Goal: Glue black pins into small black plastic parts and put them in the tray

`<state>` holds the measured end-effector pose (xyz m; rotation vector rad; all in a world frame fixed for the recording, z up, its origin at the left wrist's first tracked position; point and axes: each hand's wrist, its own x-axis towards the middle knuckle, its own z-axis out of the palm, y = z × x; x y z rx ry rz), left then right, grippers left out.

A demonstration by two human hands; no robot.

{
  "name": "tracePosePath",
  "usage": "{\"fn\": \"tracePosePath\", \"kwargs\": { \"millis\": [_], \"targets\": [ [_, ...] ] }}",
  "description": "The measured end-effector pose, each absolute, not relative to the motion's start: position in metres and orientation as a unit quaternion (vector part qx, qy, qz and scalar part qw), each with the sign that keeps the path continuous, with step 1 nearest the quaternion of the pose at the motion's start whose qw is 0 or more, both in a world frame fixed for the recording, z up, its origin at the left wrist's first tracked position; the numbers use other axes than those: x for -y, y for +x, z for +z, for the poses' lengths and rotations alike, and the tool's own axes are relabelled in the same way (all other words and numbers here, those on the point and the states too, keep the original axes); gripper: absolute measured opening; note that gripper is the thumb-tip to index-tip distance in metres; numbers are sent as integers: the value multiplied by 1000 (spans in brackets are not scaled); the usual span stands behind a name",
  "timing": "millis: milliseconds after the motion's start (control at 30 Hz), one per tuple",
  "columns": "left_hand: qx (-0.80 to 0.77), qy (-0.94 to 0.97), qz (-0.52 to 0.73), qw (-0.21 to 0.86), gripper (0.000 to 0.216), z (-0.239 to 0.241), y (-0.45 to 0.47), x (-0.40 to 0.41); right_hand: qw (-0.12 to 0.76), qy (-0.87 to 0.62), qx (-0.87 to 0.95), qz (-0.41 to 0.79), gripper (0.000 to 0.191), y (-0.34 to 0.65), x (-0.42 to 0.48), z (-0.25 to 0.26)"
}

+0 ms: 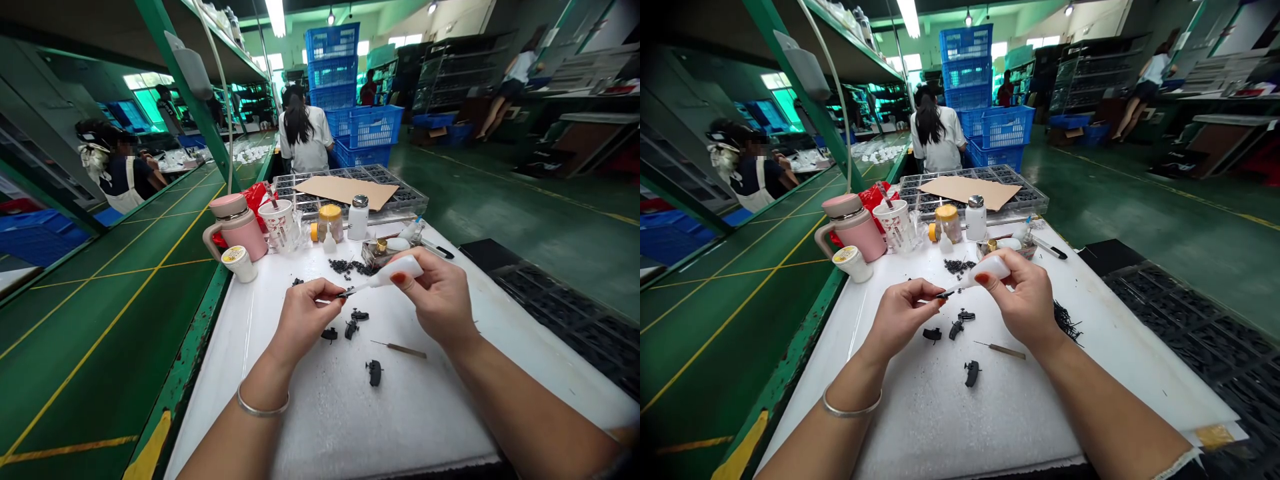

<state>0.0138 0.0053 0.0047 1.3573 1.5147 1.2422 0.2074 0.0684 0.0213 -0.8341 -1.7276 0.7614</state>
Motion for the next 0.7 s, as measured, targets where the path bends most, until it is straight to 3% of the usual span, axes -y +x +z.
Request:
{"fn": "tracePosePath", "kwargs": {
  "millis": [200, 433, 567, 700],
  "targets": [
    [-587, 517, 492, 384, 15, 5, 13, -5, 530, -341, 690, 356, 22, 210, -70, 22],
    [-543, 477, 520, 456, 20, 7, 9, -7, 574, -286, 485, 594, 22, 209, -88, 19],
    [-495, 431, 546, 520, 24, 10, 4, -6, 489, -303, 431, 696, 46, 200, -86, 15],
    [-485, 402, 548, 551, 29, 9, 2, -6, 367, -301, 519, 710, 31, 187, -74, 9]
  ]
}}
